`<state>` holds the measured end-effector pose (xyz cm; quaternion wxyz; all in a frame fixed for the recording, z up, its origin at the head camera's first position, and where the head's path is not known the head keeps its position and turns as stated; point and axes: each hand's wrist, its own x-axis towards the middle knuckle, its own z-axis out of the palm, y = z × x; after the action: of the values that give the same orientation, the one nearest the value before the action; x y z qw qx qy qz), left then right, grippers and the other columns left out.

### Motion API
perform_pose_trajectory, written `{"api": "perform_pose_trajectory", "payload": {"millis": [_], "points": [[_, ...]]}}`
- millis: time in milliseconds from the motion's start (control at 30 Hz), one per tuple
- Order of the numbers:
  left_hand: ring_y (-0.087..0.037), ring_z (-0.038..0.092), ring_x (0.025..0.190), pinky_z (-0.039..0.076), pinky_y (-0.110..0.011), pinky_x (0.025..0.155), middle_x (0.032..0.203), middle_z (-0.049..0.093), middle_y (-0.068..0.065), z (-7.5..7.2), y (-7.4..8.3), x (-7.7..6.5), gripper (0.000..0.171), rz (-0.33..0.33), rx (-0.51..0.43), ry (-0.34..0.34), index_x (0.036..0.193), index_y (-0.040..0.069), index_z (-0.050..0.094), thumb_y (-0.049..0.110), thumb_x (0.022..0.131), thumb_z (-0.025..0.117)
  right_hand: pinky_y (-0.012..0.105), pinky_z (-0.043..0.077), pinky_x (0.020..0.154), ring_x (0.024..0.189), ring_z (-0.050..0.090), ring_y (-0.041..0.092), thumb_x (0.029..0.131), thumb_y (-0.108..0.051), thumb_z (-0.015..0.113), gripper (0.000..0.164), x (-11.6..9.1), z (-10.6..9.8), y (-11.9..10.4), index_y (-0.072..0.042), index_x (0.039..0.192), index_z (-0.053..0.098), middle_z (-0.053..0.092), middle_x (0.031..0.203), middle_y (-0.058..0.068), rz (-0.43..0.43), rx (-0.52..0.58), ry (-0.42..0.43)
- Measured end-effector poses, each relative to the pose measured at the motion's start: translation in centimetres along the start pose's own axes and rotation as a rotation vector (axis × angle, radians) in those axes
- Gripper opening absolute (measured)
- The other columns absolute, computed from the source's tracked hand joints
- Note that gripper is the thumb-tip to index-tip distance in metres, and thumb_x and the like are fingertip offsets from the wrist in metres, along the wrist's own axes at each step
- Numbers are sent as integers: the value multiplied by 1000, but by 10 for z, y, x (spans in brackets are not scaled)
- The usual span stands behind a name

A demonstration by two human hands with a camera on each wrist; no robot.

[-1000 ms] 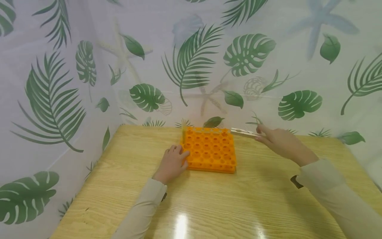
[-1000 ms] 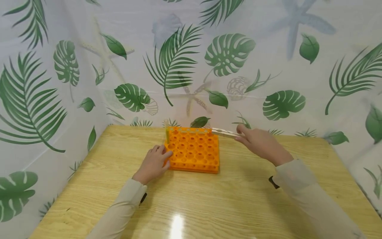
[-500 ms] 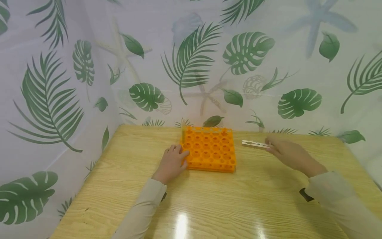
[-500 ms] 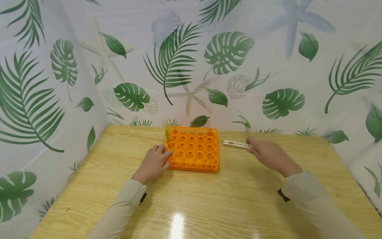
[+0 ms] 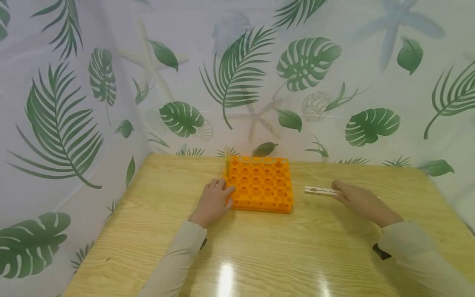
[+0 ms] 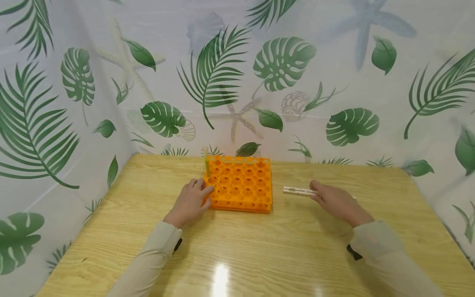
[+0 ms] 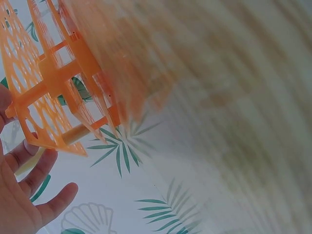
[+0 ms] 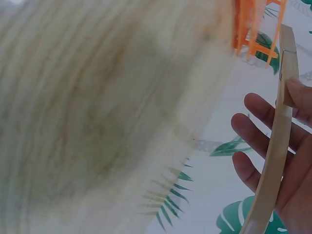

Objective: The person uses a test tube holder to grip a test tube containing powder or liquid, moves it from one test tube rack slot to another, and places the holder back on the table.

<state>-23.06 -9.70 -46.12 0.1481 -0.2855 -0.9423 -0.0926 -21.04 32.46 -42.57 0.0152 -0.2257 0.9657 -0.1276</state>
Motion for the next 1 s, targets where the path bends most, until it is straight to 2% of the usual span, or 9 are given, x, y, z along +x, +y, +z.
{"api": "perform_pose_trajectory", "payload": {"millis": [100,433,567,633,733,833,1000], "points": [[-23,39,83,38,-41,75,88,43,-5,-2,0,0,14,0,-5,-2,102,17,58,19,88,57,52,48,85,106,59,42,98,-22,48,34,0,5,4,2,122,47,57,121,27,4,-2,-14],[-23,39,84,38,-39,73,87,42,-5,-3,0,1,15,-5,2,-9,103,17,58,19,88,56,48,51,76,97,63,39,93,-14,55,23,0,15,14,0,110,52,62,111,25,-22,13,-24],[-23,40,84,39,-40,74,87,43,-4,-2,-1,2,15,-2,11,-4,103,18,58,20,88,57,44,50,70,91,65,35,92,-12,56,15,0,19,17,-3,104,52,65,102,19,-24,19,-31],[-23,39,83,39,-40,74,88,43,-4,-2,-1,2,14,-1,15,-2,103,18,58,20,88,58,39,48,66,84,65,28,91,-12,56,12,0,20,18,-5,101,52,65,95,13,-22,22,-37],[-23,40,83,39,-40,75,88,44,-5,-2,-1,2,15,-3,13,-7,103,18,58,20,88,58,30,40,60,70,54,13,91,-12,57,9,0,22,20,-9,95,49,59,81,1,-24,28,-37],[-24,42,85,41,-42,76,89,45,-5,-4,0,2,16,-4,9,-8,103,17,59,19,88,58,26,33,58,65,40,8,91,-14,58,10,1,26,24,-11,93,48,49,75,-5,-23,28,-38],[-25,43,86,42,-44,78,89,45,-6,-6,1,2,17,-5,-2,-10,105,16,60,18,88,58,26,33,59,65,40,8,89,-16,60,12,1,32,27,-12,91,49,50,75,-6,-22,13,-33]]}}
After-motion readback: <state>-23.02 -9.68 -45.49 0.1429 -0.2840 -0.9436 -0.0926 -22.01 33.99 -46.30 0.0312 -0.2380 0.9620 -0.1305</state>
